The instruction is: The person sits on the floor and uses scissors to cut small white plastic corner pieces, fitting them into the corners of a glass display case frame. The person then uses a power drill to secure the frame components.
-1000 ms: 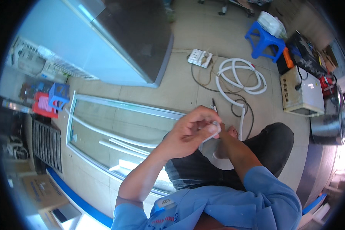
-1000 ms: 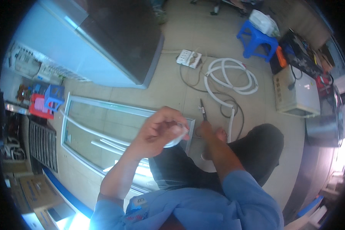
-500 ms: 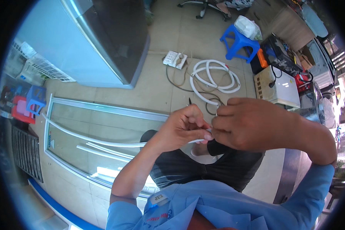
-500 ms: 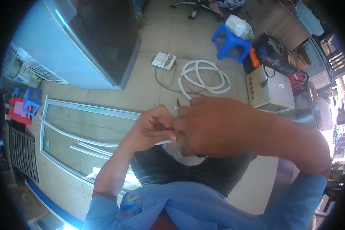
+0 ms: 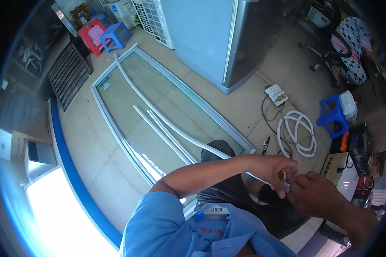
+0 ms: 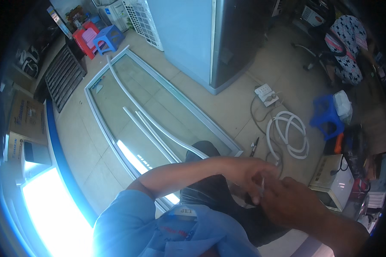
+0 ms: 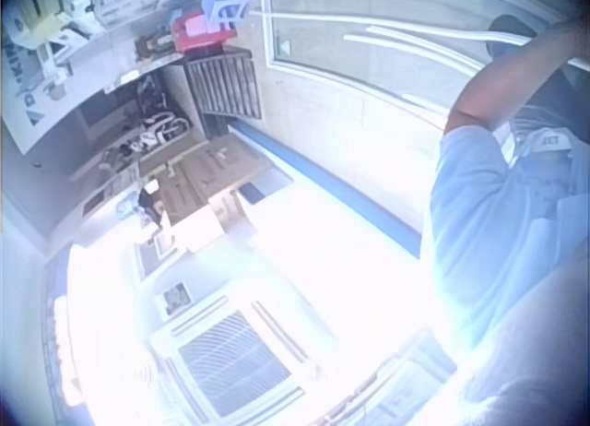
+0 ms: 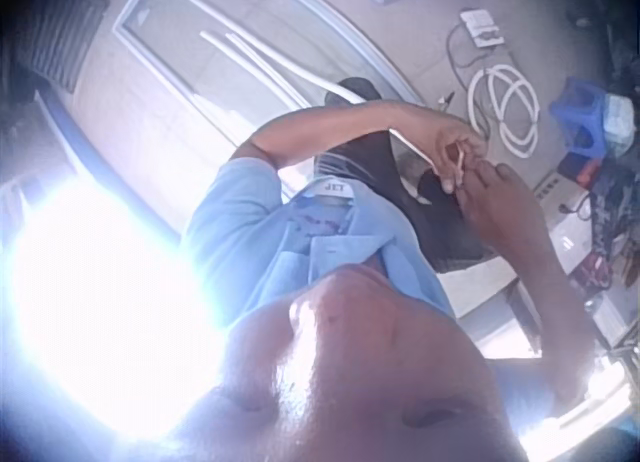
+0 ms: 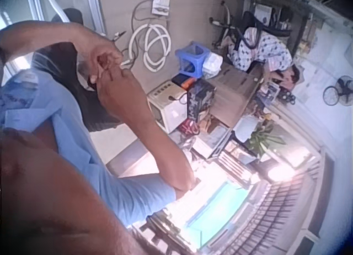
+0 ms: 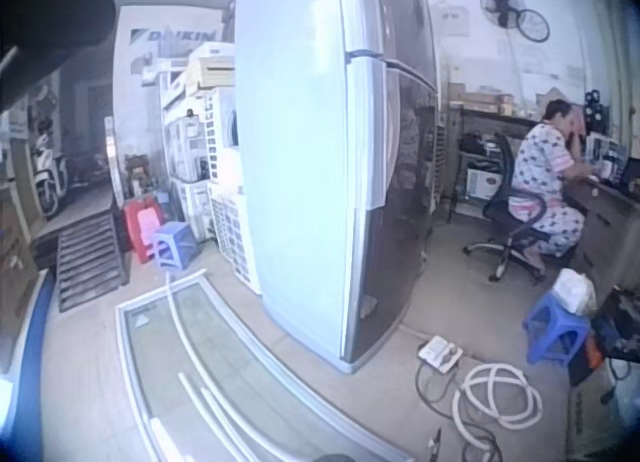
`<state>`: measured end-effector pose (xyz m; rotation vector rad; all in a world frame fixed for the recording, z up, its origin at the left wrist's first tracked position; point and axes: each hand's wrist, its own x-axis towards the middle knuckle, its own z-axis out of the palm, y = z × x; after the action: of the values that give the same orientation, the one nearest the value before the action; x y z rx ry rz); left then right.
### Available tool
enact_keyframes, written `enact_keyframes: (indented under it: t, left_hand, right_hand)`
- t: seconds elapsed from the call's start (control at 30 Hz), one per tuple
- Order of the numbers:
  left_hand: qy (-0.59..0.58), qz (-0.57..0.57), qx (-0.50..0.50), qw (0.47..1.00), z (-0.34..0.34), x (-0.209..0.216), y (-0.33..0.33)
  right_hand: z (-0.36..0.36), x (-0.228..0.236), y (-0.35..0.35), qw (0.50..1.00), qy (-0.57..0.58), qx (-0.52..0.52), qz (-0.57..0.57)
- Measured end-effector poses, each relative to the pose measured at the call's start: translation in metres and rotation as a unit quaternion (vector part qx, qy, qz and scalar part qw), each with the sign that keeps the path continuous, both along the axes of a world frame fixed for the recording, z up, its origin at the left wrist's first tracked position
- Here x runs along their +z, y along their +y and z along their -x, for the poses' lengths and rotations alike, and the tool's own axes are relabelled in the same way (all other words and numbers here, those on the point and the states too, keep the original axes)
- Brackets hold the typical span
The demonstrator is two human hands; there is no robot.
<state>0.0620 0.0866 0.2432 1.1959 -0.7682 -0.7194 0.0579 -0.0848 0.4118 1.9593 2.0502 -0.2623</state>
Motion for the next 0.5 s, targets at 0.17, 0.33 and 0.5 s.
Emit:
enact_keyframes:
  t: [0.17, 0.33, 0.5]
  left_hand:
    - [-0.169, -0.139, 0.125, 0.968, 0.001, 0.005, 0.046]
    - [-0.297, -0.230, 0.352, 0.857, 0.007, 0.031, 0.124]
    - [-0.377, -0.451, 0.147, 0.796, 0.029, -0.001, 0.107]
  right_hand:
    - [-0.030, 0.020, 0.003, 0.990, -0.137, 0.027, -0.035]
    - [-0.008, -0.004, -0.039, 0.993, -0.084, -0.044, -0.075]
    - [0.014, -0.003, -0.074, 0.980, -0.085, -0.155, -0.093]
